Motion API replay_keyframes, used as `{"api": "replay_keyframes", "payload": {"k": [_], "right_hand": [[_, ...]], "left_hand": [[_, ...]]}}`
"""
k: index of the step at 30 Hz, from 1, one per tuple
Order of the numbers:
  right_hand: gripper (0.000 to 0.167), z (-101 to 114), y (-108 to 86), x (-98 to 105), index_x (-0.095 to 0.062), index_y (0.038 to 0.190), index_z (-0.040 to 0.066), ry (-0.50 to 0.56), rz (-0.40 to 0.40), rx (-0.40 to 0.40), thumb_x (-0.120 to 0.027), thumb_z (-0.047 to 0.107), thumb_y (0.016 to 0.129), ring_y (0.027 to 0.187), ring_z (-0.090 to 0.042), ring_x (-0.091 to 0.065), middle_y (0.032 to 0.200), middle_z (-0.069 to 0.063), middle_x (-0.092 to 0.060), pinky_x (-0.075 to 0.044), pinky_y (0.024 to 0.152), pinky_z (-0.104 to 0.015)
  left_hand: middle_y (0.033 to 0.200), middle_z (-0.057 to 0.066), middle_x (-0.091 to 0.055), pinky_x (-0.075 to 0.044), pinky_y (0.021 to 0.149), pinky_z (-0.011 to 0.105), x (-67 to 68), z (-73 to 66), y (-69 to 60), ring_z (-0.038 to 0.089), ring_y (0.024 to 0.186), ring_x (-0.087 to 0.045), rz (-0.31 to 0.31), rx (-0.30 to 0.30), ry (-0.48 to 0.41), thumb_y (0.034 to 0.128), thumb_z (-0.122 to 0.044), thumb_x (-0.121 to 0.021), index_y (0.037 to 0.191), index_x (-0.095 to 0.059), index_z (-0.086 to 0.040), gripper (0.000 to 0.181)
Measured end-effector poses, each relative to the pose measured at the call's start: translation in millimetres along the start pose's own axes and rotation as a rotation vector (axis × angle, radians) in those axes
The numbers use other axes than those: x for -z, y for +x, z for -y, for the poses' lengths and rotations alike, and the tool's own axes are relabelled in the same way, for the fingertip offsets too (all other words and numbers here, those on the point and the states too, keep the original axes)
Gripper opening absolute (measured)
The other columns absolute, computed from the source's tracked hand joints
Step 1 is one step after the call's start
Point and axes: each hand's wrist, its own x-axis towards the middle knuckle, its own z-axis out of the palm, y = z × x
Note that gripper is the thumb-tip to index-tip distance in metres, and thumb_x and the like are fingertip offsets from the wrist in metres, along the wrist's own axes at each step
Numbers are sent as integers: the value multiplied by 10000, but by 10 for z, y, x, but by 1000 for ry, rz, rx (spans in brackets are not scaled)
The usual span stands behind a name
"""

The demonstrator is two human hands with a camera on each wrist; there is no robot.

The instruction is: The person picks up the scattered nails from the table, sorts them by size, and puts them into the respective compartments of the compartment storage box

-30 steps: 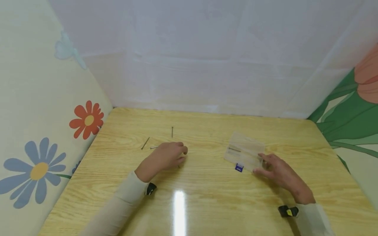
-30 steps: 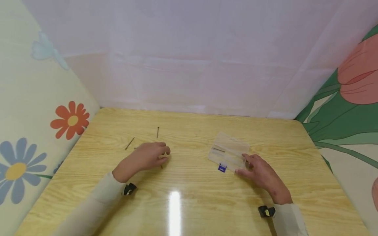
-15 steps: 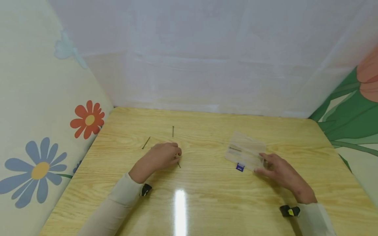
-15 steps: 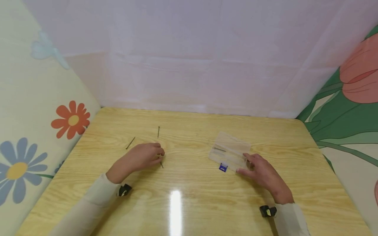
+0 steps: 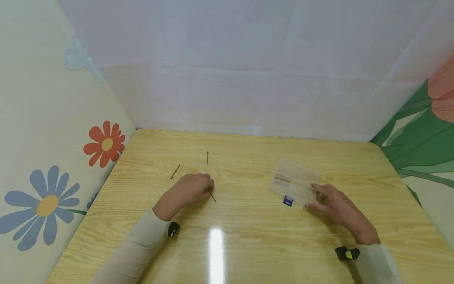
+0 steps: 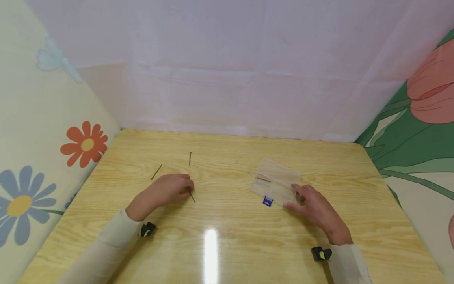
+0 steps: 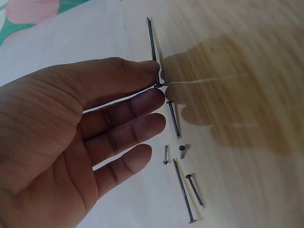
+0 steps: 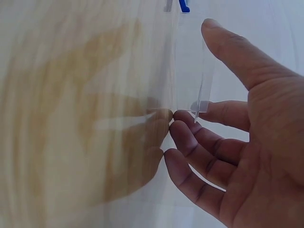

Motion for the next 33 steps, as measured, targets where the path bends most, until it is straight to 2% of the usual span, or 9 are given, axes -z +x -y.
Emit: {"api": "replay_keyframes", "payload": {"k": [3,7,16,25,33], "right_hand": [[819,-2,4,3,-460,1492,-63,1,-1,0,-769,432,917,1061,-377,-598,1229,-248,-589,-497,877,-587],[830,1,13,9,-454,1499,-57,1,0,-10,-767,442,915,1069,-376,-596,1229,-242,-587,-498,882,-585],[824,5,26,6,-461,1491,-65,-21,11,-15,-770,436,915,1047,-347,-598,1200,-214,-599,-504,866,-560],[821,17,32,10,-467,1481,-77,-31,5,-27,-783,417,907,1019,-337,-598,1182,-214,-598,-505,853,-551],[811,21,29,0,-474,1475,-78,-31,4,-37,-790,403,904,1000,-328,-600,1159,-206,-603,-508,840,-536]], "left_hand": [[754,-70,-494,-408,592,285,5,0,1,114,665,-426,0,12,4,945,-65,-705,765,-625,-181,229],[741,-79,-504,-408,586,278,9,1,12,104,657,-429,5,15,3,945,-54,-700,728,-604,-192,275],[718,-105,-556,-430,563,294,6,-13,52,101,645,-486,50,43,-42,881,8,-680,708,-623,-196,272],[682,-96,-506,-370,538,286,-9,-31,80,105,612,-431,61,45,-42,826,41,-652,696,-591,-192,274],[676,-63,-459,-317,537,296,-28,-50,134,106,616,-379,60,16,-50,789,8,-638,702,-514,-184,244]]}}
